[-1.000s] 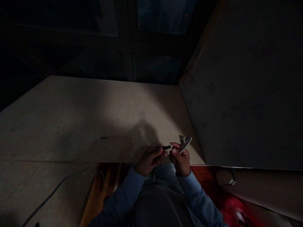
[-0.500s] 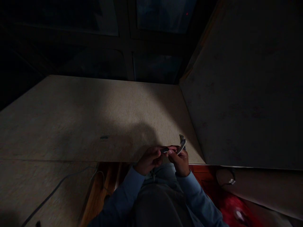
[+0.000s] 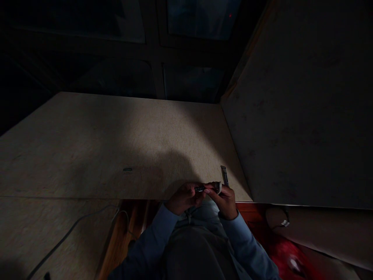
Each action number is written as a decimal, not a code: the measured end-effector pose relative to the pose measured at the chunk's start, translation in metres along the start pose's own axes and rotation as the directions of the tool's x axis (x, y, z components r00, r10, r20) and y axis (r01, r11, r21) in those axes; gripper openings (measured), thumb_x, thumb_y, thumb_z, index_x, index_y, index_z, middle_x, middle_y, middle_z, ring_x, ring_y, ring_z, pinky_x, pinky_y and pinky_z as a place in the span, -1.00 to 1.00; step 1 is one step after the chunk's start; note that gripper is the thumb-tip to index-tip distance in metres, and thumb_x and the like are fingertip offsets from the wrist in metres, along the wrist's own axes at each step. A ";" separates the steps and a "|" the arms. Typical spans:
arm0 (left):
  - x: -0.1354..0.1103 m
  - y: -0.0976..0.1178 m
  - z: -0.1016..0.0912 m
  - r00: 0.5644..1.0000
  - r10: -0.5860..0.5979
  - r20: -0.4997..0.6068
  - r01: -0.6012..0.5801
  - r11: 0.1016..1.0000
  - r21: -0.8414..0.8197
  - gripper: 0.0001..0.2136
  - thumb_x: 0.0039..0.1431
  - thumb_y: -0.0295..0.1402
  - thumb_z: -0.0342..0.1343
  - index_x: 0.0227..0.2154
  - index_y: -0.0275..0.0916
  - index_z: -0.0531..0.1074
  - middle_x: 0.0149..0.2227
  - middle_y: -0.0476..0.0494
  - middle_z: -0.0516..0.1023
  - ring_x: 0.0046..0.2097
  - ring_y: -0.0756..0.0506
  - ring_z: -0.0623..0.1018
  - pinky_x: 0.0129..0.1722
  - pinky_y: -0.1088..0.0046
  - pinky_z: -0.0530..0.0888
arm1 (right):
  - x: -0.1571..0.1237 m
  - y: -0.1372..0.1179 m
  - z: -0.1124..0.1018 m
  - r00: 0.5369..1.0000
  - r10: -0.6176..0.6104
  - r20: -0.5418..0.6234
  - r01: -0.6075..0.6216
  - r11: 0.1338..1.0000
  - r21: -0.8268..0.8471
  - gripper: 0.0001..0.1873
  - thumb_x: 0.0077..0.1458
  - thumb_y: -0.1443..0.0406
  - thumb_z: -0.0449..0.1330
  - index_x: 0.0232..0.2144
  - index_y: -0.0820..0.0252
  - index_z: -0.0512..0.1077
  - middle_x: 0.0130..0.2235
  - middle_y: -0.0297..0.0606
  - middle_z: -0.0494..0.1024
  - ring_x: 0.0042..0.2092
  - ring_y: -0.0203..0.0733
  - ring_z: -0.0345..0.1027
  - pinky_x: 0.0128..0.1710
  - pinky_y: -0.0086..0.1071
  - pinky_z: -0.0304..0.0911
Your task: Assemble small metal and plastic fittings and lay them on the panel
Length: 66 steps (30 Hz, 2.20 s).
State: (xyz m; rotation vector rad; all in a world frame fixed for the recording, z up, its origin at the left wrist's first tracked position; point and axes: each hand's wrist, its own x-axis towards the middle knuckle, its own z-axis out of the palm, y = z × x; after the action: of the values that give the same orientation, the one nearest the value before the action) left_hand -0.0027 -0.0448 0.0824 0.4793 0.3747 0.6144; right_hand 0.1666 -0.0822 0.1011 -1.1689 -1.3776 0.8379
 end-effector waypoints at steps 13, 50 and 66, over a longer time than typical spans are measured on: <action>0.010 -0.009 -0.011 0.999 0.040 0.010 -0.040 0.999 -0.016 -0.59 -0.37 -0.20 0.52 -0.56 -0.37 0.49 -0.49 -0.09 0.48 -0.54 0.07 0.38 -0.53 0.52 0.27 | -0.002 -0.010 -0.007 0.982 -0.154 0.109 0.169 0.973 -0.156 -0.82 0.19 0.28 0.28 -0.15 0.09 0.63 -0.31 -0.21 0.68 -0.35 -0.16 0.56 -0.34 -0.41 0.42; 0.023 0.005 -0.020 0.991 0.120 -0.054 -0.118 0.992 0.044 -0.51 -0.31 -0.16 0.49 -0.28 -0.33 0.61 -0.45 -0.11 0.50 -0.47 0.02 0.39 -0.45 0.48 0.28 | -0.031 -0.031 0.006 0.822 0.498 0.276 -0.529 0.847 0.049 -0.41 0.28 -0.15 -0.01 -0.35 0.26 0.43 -0.66 -0.50 0.11 -0.65 -0.40 -0.06 -0.66 -0.47 -0.17; 0.019 0.007 -0.017 0.987 0.156 -0.041 -0.153 0.987 0.055 -0.46 -0.32 -0.06 0.49 -0.26 -0.32 0.62 -0.44 -0.11 0.49 -0.46 0.01 0.41 -0.43 0.47 0.32 | -0.022 -0.036 -0.003 0.900 0.359 0.249 -0.329 0.932 -0.153 -0.42 0.32 -0.08 -0.05 -0.40 0.23 0.48 -0.62 -0.40 0.17 -0.57 -0.32 0.03 -0.59 -0.43 -0.10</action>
State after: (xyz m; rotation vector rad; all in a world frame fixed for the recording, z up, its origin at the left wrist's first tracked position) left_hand 0.0006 -0.0228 0.0688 0.5486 0.3992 0.7681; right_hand 0.1615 -0.1134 0.1291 -1.4494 -1.4730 1.2277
